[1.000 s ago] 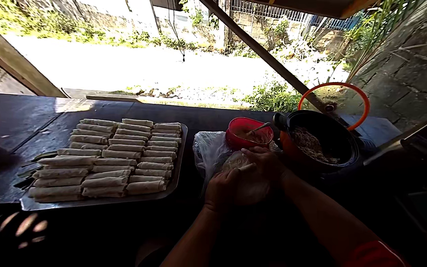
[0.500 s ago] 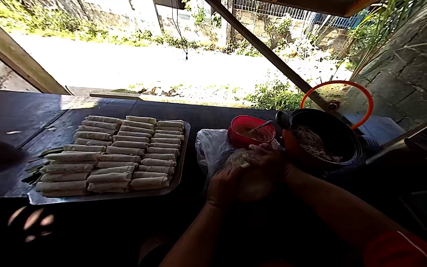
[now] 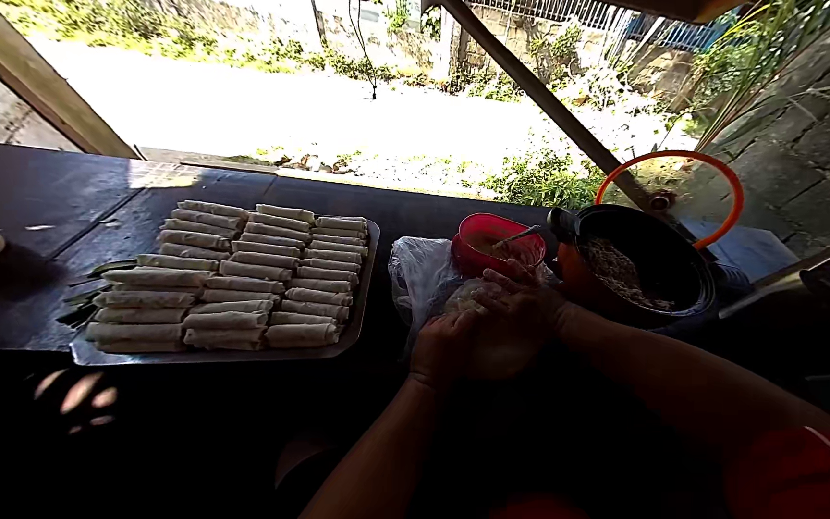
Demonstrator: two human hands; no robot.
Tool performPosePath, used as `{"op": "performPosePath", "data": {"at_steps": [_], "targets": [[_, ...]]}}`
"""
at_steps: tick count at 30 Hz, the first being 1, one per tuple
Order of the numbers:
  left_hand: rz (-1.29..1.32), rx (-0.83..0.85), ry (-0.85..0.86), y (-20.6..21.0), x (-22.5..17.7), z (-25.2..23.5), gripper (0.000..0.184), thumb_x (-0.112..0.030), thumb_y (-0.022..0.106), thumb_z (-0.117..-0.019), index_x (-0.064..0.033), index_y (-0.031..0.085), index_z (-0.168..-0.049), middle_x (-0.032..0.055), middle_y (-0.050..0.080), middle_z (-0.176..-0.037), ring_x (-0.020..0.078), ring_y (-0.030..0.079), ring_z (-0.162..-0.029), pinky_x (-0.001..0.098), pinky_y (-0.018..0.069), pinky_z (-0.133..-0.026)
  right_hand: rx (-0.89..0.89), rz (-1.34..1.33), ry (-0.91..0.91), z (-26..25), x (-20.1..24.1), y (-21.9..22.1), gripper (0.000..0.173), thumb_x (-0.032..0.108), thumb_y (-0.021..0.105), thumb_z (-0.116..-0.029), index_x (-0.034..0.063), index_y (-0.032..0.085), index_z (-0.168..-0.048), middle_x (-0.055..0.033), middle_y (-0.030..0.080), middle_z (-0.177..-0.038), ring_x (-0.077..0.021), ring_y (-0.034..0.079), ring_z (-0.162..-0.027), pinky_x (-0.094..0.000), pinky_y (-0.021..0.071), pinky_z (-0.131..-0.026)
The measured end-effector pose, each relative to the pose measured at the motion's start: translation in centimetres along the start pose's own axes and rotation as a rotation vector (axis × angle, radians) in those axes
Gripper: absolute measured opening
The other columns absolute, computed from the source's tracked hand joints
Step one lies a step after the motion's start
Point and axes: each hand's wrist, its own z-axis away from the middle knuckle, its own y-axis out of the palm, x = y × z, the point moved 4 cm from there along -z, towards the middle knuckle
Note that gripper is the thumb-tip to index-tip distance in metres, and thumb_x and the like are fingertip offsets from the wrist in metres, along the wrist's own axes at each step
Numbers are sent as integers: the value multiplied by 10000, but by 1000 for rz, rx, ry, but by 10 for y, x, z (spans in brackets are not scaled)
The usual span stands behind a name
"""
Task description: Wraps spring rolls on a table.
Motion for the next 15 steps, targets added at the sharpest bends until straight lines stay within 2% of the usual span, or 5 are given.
{"op": "performPosePath", "data": {"at_steps": [5,8,11,13,15], "targets": [[10,-6,-6,1,0,-1,252,-190,517,-1034,-166,757,-1104,9,782,-1042,167,756,-969,371,608,-871,72,-10,39,-2,-13,-1,636,40,386,-1055,271,297,-1641,26,400,-1650,-255,186,-1594,-641,81,-1264],[9,24,-22,-2,-1,-2,254,-187,519,-1029,-163,753,-1125,21,779,-1038,182,754,-964,385,607,-868,-135,-19,55,-1,-25,-16,573,54,418,-1052,261,426,-1587,42,531,-1556,-211,299,-1558,-573,169,-1276],[4,26,-34,-3,-1,-1,256,-180,516,-1023,-164,755,-1115,24,780,-1025,184,756,-955,390,608,-857,-284,2,-81,3,-15,-22,520,62,439,-1048,249,515,-1527,29,631,-1452,-174,438,-1481,-485,247,-1267],[9,9,-24,-1,-1,-1,252,-187,528,-1023,-161,761,-1115,27,782,-1033,187,757,-968,388,610,-869,-187,-23,-118,2,-9,-14,545,70,440,-1048,257,471,-1559,-13,640,-1442,-203,434,-1488,-508,214,-1279],[8,5,-15,0,0,-1,251,-199,527,-1028,-164,760,-1115,21,780,-1036,183,755,-969,383,608,-869,-47,-50,-30,0,-14,-5,580,54,410,-1050,245,404,-1598,-25,581,-1510,-240,349,-1537,-574,155,-1279]]}}
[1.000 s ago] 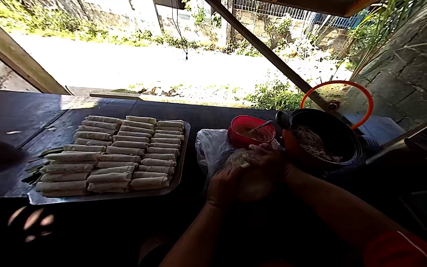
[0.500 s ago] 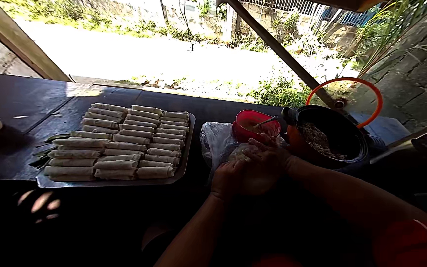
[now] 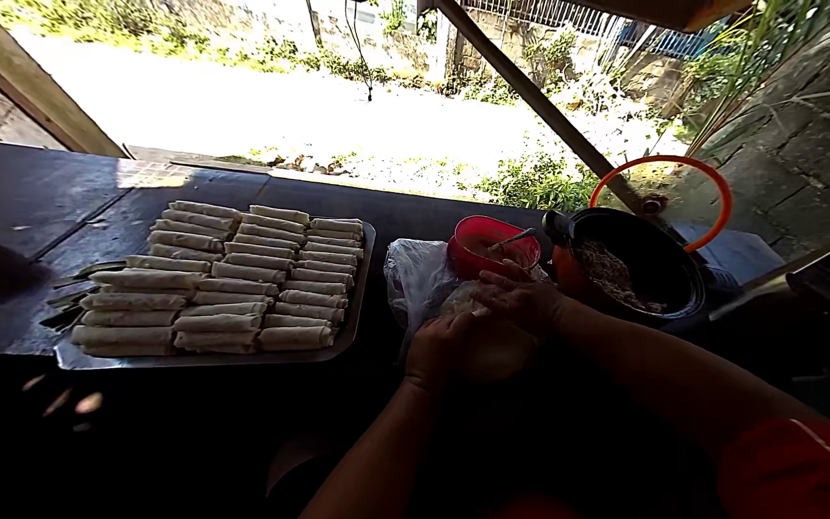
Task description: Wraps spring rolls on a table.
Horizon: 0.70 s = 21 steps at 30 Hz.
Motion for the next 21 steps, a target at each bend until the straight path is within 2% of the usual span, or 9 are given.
{"op": "performPosePath", "data": {"at_steps": [2,5,7,9,11,13,15,17,21], "targets": [[-5,2,2,0,0,0,257,-199,517,-1029,-166,758,-1113,16,780,-1033,178,755,-960,381,609,-865,-28,-12,64,-3,-7,-4,577,45,392,-1055,235,404,-1599,-16,602,-1488,-235,342,-1541,-585,157,-1277],[-10,1,-2,-1,-1,0,241,-180,533,-1014,-145,758,-1091,35,780,-1018,196,759,-950,398,611,-854,-150,-70,-23,-11,8,-16,587,12,440,-1021,223,456,-1569,-10,642,-1440,-206,390,-1515,-505,220,-1284],[-8,-17,14,-2,-2,0,213,-159,557,-997,-123,760,-1052,45,780,-1004,206,761,-938,405,614,-844,-77,-130,-67,-19,21,-15,599,27,453,-1023,220,417,-1589,-60,633,-1446,-239,411,-1504,-512,232,-1277],[-6,-5,10,-1,-2,0,239,-169,541,-1016,-156,766,-1096,18,783,-1060,180,757,-984,384,608,-883,18,-145,0,-27,18,-9,597,58,460,-1037,210,376,-1607,-89,620,-1457,-269,396,-1512,-531,212,-1278],[-7,-1,5,-1,-1,1,255,-157,528,-1015,-160,765,-1109,17,783,-1059,180,757,-981,383,608,-880,1,-128,76,-30,8,-9,602,57,457,-1037,212,367,-1612,-73,632,-1445,-252,389,-1516,-488,225,-1280],[-3,-9,5,-2,-1,1,244,-150,536,-1005,-139,764,-1092,37,783,-1026,200,760,-955,399,610,-862,-83,-160,51,-30,12,-13,572,62,460,-1037,206,416,-1589,-54,634,-1445,-221,422,-1497,-454,254,-1277],[-2,-14,5,-3,-1,1,234,-149,550,-1004,-128,767,-1087,47,783,-1023,211,763,-951,408,612,-866,-35,-205,18,-30,21,-11,567,71,444,-1048,205,399,-1597,-72,611,-1470,-229,426,-1495,-457,238,-1281],[-4,13,-2,-3,-1,2,250,-160,536,-1018,-148,763,-1121,28,782,-1062,194,757,-984,397,606,-891,24,-202,104,-31,16,-7,609,41,454,-1029,208,374,-1610,-99,627,-1446,-259,430,-1491,-469,244,-1276],[0,18,-11,-4,0,1,248,-163,527,-1019,-147,760,-1102,33,782,-1040,201,756,-972,400,608,-873,-206,-171,137,-23,11,-16,548,35,471,-1025,236,506,-1533,-24,724,-1294,-182,539,-1402,-394,338,-1240]]}}
